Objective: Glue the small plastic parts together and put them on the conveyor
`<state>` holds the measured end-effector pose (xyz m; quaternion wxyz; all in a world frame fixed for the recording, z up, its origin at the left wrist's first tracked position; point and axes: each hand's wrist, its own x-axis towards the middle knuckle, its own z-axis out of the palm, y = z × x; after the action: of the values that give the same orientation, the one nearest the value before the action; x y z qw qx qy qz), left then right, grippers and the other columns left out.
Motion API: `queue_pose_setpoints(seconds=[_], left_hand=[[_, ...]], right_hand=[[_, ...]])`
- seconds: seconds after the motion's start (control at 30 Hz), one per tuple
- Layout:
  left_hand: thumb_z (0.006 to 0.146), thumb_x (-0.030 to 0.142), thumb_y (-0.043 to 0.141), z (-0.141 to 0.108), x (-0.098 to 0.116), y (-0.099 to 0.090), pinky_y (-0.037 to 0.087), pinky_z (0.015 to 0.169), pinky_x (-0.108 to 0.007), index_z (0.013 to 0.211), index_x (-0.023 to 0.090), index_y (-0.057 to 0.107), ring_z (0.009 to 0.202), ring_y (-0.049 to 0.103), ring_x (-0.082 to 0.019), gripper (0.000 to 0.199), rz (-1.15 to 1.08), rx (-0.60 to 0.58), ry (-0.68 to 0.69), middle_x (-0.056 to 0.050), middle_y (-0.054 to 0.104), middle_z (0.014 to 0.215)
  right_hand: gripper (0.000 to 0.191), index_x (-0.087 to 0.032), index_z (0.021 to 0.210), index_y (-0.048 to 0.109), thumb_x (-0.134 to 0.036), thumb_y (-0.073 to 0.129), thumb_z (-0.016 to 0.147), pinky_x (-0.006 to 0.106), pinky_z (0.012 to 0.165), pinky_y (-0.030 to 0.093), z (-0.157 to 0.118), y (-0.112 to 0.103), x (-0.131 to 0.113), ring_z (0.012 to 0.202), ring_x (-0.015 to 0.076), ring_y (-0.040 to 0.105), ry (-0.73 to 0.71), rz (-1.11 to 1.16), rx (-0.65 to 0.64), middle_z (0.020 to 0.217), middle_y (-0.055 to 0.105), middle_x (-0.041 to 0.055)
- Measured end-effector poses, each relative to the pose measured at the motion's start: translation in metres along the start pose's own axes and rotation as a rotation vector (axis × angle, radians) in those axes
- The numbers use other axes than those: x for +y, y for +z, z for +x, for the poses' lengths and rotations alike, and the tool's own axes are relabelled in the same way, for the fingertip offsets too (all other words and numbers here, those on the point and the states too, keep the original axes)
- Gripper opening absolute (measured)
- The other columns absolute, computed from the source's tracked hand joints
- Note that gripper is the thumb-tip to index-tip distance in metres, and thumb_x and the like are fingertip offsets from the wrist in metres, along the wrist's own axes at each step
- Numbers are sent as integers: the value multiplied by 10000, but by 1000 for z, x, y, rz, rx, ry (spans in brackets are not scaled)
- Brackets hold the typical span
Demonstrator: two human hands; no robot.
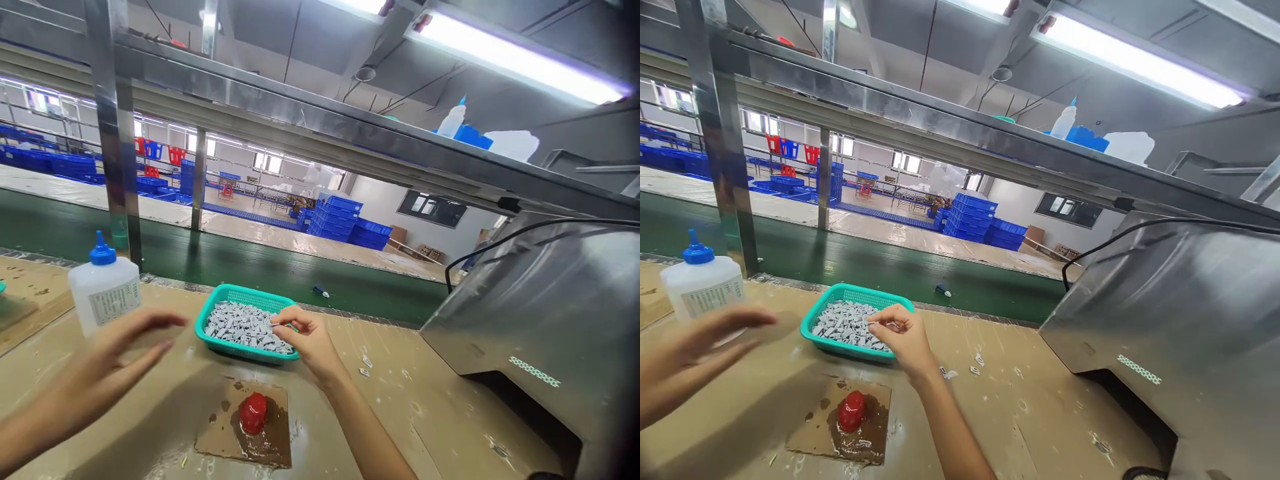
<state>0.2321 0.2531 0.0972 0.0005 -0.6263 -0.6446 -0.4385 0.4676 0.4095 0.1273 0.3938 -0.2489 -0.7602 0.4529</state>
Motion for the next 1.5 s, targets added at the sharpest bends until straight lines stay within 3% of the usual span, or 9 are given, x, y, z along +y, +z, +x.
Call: queue_pose_setpoints(seconds=[0.13,0.3,0.43,0.67,1.07,1.17,1.27,1.4,1.5], left_hand=[[739,345,564,39,72,35,496,832,-303,978,232,597,926,605,-187,266,-846,-377,-245,-38,646,995],[659,300,667,63,89,62,490,740,-270,735,180,625,764,608,-139,149,-1151,-354,-320,-7,655,752],[585,239,721,62,81,73,461,598,-231,647,166,564,616,587,-115,184,-1030,-376,-280,11,632,620],[629,188,663,49,74,83,480,612,-235,804,220,455,641,616,-130,273,-795,-476,-110,45,637,661],[612,202,672,70,94,106,438,585,-218,786,190,463,642,598,-136,272,-704,-619,-60,36,626,642],[610,302,687,94,97,115,426,563,-207,912,199,490,639,573,-124,374,-586,-682,116,26,623,700],[620,357,682,140,89,138,452,612,-201,1151,255,416,763,569,-116,603,-296,-662,289,-22,570,1041],[818,250,490,207,67,194,415,864,-331,1217,165,390,989,523,-176,420,69,-566,219,-112,479,1190],[829,263,486,235,55,233,416,864,-445,1166,159,453,1042,489,-227,354,236,-594,160,-105,466,1204]], right_hand=[[81,-234,672,706,-258,690,597,233,590,455,-8,21,-21,739,146,511,-3,250,-13,739,508,3],[74,-235,682,710,-196,680,626,223,590,455,-15,19,-29,649,120,518,-4,413,35,666,553,-14],[81,-200,728,703,-201,659,659,244,612,487,-30,10,-24,606,131,560,45,246,78,673,621,4],[96,-150,766,670,-176,623,686,269,676,520,-49,4,-10,710,179,622,158,16,-1,784,646,53],[139,-161,762,622,-71,524,725,249,669,492,-56,-23,5,739,157,587,-134,-239,40,790,607,49],[135,-163,747,627,-68,540,708,245,652,494,-56,-37,8,711,152,587,-145,-231,123,767,609,42],[90,-159,727,616,-96,568,684,242,623,505,-54,-50,15,669,144,586,-89,-99,257,740,597,34],[36,-150,677,608,-147,623,645,238,587,501,-49,-59,25,588,127,576,45,71,370,689,599,24],[48,-146,659,621,-167,647,624,230,571,496,-48,-61,28,566,121,566,91,147,375,659,596,20]])
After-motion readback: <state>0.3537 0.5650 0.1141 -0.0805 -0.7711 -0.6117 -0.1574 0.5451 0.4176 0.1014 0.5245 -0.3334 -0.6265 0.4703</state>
